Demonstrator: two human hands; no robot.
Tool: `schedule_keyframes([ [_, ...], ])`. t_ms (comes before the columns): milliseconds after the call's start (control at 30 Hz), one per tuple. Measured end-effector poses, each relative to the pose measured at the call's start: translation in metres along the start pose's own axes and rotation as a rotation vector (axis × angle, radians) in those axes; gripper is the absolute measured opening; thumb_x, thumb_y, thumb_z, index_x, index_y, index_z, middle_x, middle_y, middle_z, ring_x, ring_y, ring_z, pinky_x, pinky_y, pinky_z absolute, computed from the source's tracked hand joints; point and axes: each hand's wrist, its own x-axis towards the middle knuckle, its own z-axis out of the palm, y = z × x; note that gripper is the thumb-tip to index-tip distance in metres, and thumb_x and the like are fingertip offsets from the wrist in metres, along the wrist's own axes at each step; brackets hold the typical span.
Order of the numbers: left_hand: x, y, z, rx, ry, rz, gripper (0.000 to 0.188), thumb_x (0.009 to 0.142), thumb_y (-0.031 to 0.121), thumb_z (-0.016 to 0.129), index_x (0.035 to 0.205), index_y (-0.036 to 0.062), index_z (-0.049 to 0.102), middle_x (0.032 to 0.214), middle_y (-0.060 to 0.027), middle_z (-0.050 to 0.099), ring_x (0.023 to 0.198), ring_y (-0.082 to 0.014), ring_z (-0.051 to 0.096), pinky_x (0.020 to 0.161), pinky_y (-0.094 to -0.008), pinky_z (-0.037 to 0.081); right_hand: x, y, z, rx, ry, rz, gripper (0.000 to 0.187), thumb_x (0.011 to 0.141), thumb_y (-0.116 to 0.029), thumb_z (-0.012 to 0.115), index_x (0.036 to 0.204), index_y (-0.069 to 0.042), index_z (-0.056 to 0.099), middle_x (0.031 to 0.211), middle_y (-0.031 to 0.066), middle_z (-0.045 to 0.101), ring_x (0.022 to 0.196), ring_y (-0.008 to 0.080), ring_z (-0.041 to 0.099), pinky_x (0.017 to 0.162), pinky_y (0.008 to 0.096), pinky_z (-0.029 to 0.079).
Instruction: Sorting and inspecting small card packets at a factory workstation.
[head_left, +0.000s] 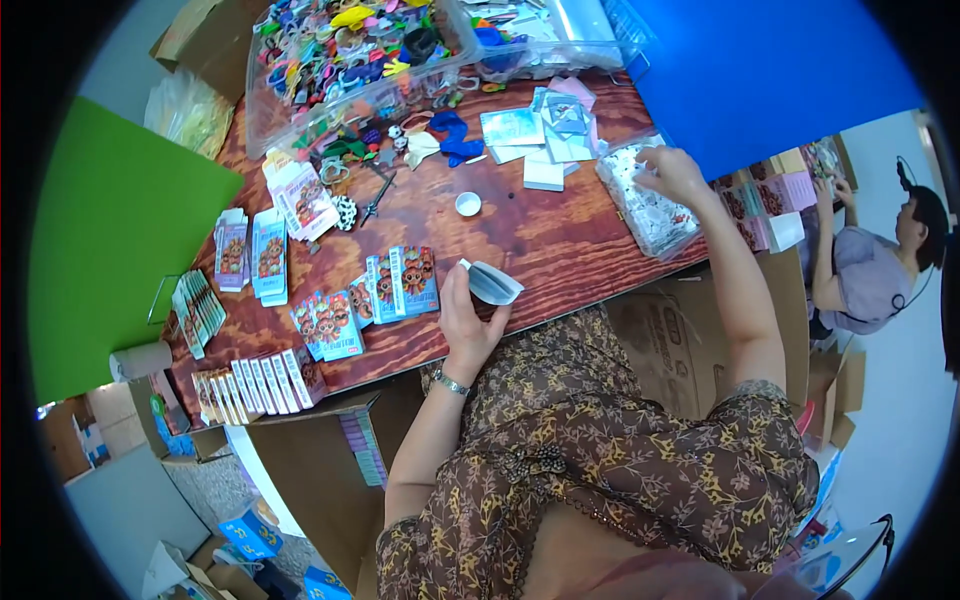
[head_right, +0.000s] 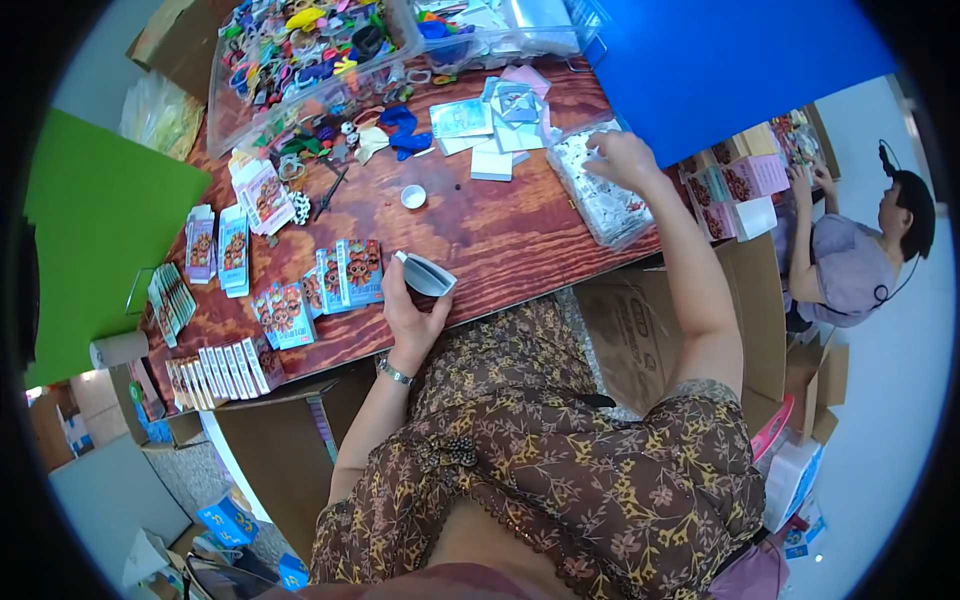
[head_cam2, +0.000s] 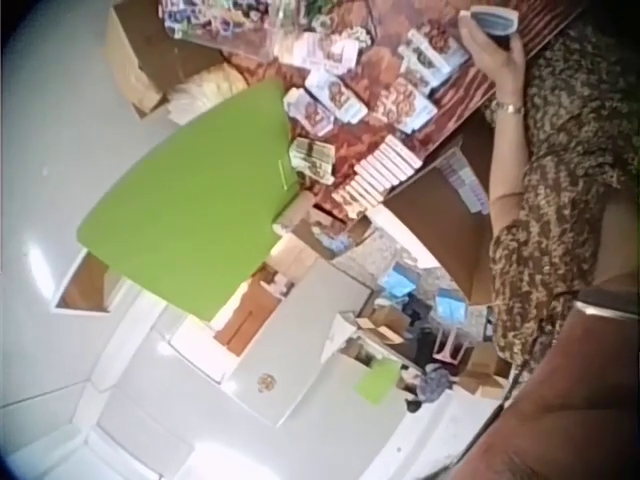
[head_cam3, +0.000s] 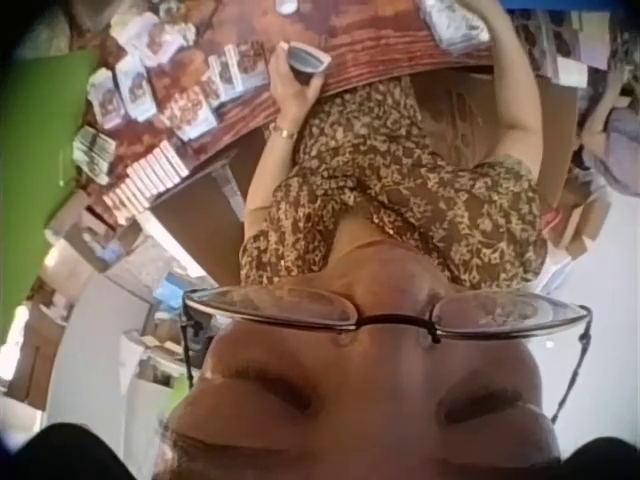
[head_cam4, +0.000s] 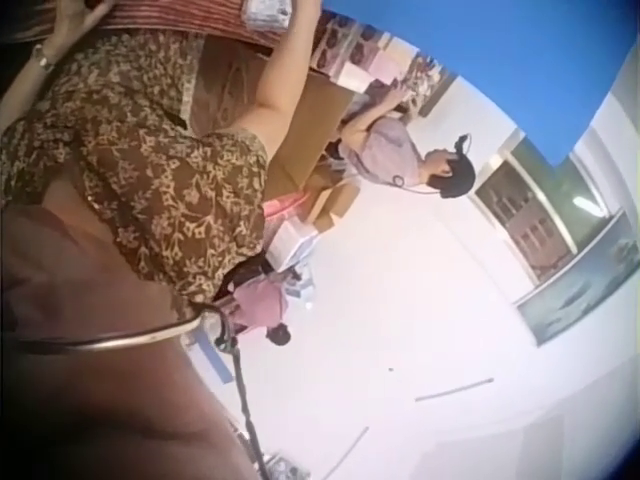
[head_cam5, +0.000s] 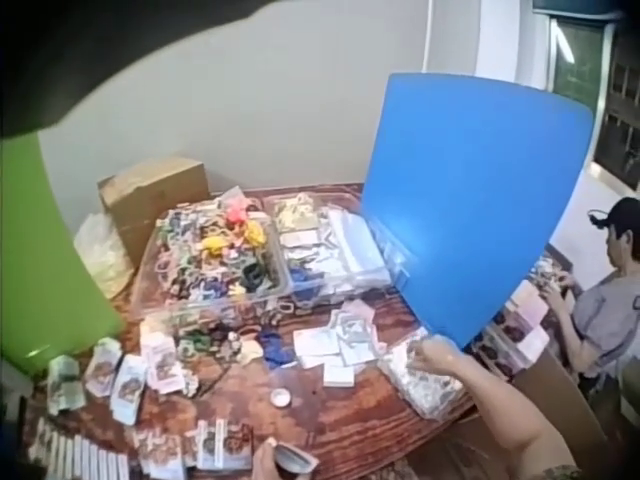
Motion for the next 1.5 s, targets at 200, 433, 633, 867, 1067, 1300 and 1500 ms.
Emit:
schedule_keyframes([
  [200, 0.000, 0.003, 0.003, 0.010, 0.006, 0.004, 0.098, 0.073, 0.014, 0.088, 0.150, -0.0037, 0.031, 0.136, -0.0273, 0.053, 0.122, -0.0440, 0.055, 0.101, -0.0485, 0.047, -0.017, 0.010, 0.022, 0.232, 0.079, 0.040, 0.015, 0.086, -0.020, 0.070, 0.092, -0.006, 0.069, 0.087, 0.0137, 0.069, 0.083, 0.0312, 0.067, 0.072, 0.0433, 0.051],
  [433, 0.001, 0.003, 0.004, 0.011, 0.013, -0.014, 0.095, 0.074, 0.013, 0.087, 0.149, -0.0038, 0.032, 0.135, -0.0275, 0.054, 0.120, -0.0460, 0.055, 0.101, -0.0503, 0.048, -0.026, 0.036, 0.011, 0.323, 0.158, 0.074, 0.014, 0.089, -0.016, 0.070, 0.096, -0.004, 0.065, 0.084, 0.0130, 0.067, 0.075, 0.0269, 0.065, 0.067, 0.0374, 0.050],
  [633, -0.004, 0.000, 0.001, 0.002, 0.006, -0.029, 0.096, 0.073, 0.012, 0.087, 0.150, -0.0036, 0.031, 0.137, -0.0277, 0.051, 0.122, -0.0449, 0.054, 0.101, -0.0492, 0.047, -0.070, 0.039, -0.008, -0.346, -0.158, -0.069, 0.031, 0.079, -0.026, 0.080, 0.103, -0.011, 0.066, 0.102, 0.0107, 0.065, 0.100, 0.0331, 0.066, 0.078, 0.0461, 0.055],
  [867, 0.003, 0.004, 0.002, 0.021, -0.001, 0.018, 0.097, 0.077, 0.014, 0.088, 0.151, -0.0048, 0.028, 0.130, -0.0264, 0.052, 0.115, -0.0415, 0.056, 0.097, -0.0463, 0.047, -0.064, 0.057, 0.003, -0.063, -0.078, -0.055, 0.026, 0.081, -0.024, 0.078, 0.095, -0.009, 0.063, 0.095, 0.0109, 0.064, 0.092, 0.0346, 0.065, 0.074, 0.0465, 0.052],
  [1067, 0.003, 0.004, 0.002, 0.035, 0.000, 0.007, 0.098, 0.077, 0.014, 0.087, 0.152, -0.0048, 0.027, 0.131, -0.0267, 0.051, 0.114, -0.0410, 0.056, 0.097, -0.0458, 0.046, -0.042, 0.037, -0.030, 0.485, -0.073, 0.064, 0.018, 0.093, -0.018, 0.072, 0.094, -0.003, 0.062, 0.072, -0.0008, 0.056, 0.067, 0.0068, 0.052, 0.058, 0.0281, 0.042],
  [1300, -0.001, 0.003, 0.003, 0.006, -0.003, -0.033, 0.099, 0.074, 0.013, 0.088, 0.151, -0.0031, 0.028, 0.137, -0.0272, 0.051, 0.122, -0.0443, 0.054, 0.102, -0.0491, 0.046, -0.010, 0.041, -0.007, 0.370, 0.159, 0.020, 0.015, 0.096, -0.017, 0.067, 0.101, -0.004, 0.064, 0.073, 0.0075, 0.063, 0.066, 0.0153, 0.061, 0.061, 0.0348, 0.047],
  [1500, 0.003, 0.005, 0.001, 0.011, -0.006, -0.011, 0.098, 0.076, 0.012, 0.087, 0.152, -0.0031, 0.027, 0.134, -0.0261, 0.051, 0.118, -0.0418, 0.054, 0.099, -0.0467, 0.046, -0.004, 0.044, -0.008, 0.279, 0.281, 0.031, 0.015, 0.096, -0.016, 0.065, 0.100, -0.002, 0.063, 0.084, 0.0119, 0.067, 0.075, 0.0256, 0.067, 0.067, 0.0358, 0.051],
])
